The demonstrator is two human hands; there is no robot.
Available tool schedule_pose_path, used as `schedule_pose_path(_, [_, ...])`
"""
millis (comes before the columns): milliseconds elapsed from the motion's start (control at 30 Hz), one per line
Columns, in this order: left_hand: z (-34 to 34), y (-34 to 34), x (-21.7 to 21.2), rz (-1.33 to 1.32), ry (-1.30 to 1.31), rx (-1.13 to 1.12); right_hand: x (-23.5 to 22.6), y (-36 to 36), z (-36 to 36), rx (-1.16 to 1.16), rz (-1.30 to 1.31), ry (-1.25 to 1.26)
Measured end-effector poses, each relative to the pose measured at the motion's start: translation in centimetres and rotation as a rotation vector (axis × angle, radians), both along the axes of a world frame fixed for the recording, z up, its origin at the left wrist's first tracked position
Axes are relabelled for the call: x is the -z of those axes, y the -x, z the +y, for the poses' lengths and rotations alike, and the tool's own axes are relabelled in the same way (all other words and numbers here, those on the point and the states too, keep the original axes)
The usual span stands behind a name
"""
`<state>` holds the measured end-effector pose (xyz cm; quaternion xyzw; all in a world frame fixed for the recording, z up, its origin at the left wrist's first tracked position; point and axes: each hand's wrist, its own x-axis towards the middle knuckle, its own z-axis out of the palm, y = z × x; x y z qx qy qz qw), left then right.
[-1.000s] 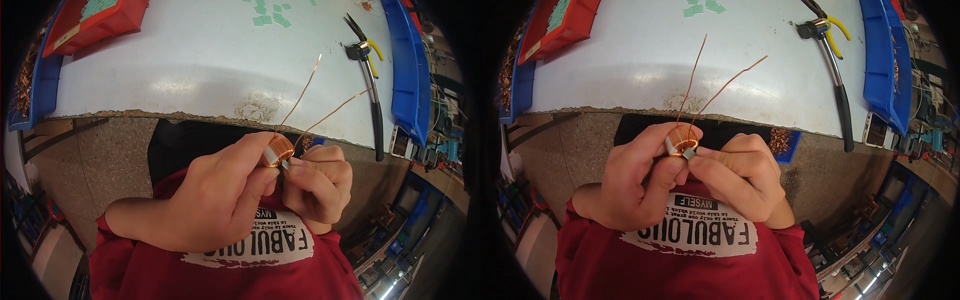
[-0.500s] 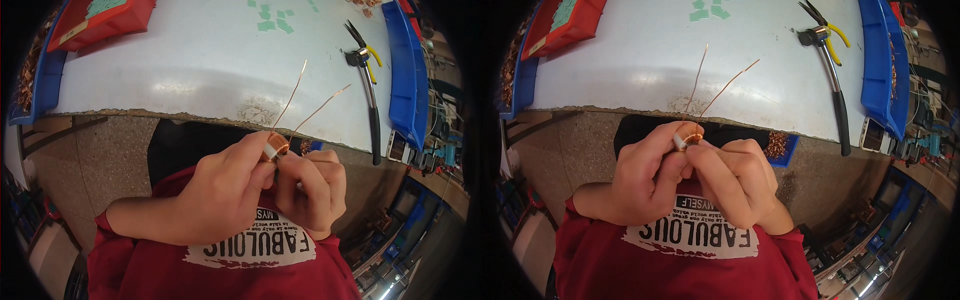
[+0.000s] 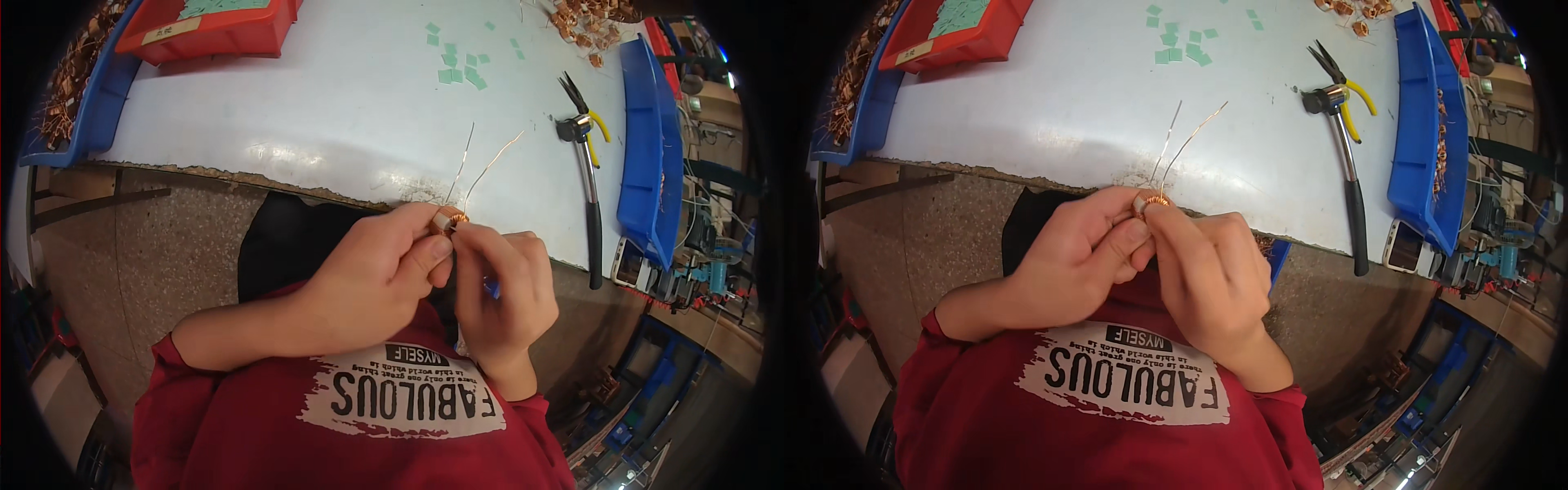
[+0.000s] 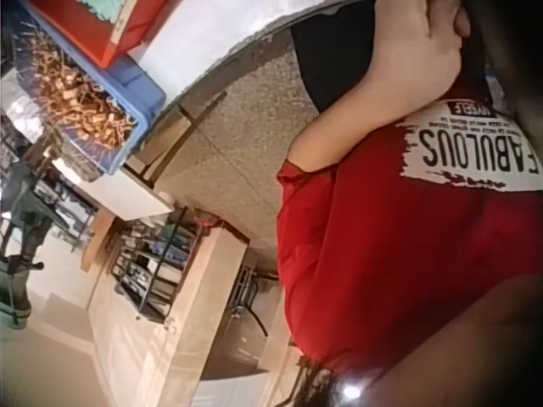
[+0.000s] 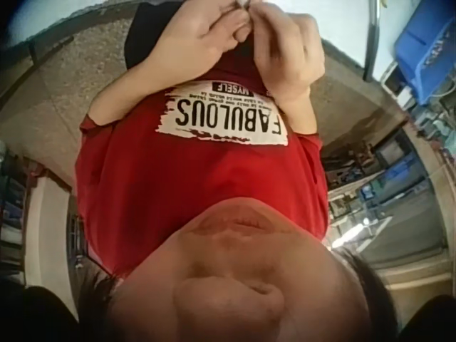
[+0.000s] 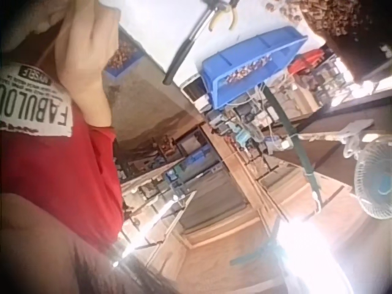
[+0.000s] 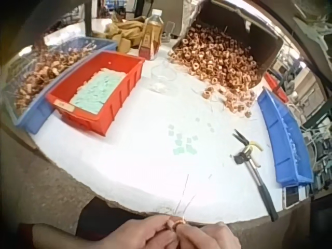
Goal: Assemble small copper wire coils by threading wire through them and securing them with tools.
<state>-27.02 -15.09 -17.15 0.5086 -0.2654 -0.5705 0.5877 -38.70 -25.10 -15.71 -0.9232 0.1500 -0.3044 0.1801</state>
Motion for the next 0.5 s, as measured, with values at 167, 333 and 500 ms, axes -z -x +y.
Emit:
schedule_pose_path(167, [0.0, -0.3, 0.2, 0.473, -0.023, -0.04, -0.7, 2.0, -2.5, 0.167, -0.337, -0.593])
schedule_pose_path(333, [0.9, -0.6, 0.9, 0.84, 0.012, -0.057, -0.3, 7.2, -10.2, 0.566, 0.45, 0.415])
schedule_pose_path(500, [1.6, 0.1, 2.5, 1.064, -0.014, -0.115, 0.9, 12.2, -14.9, 0.461, 0.55, 0.425])
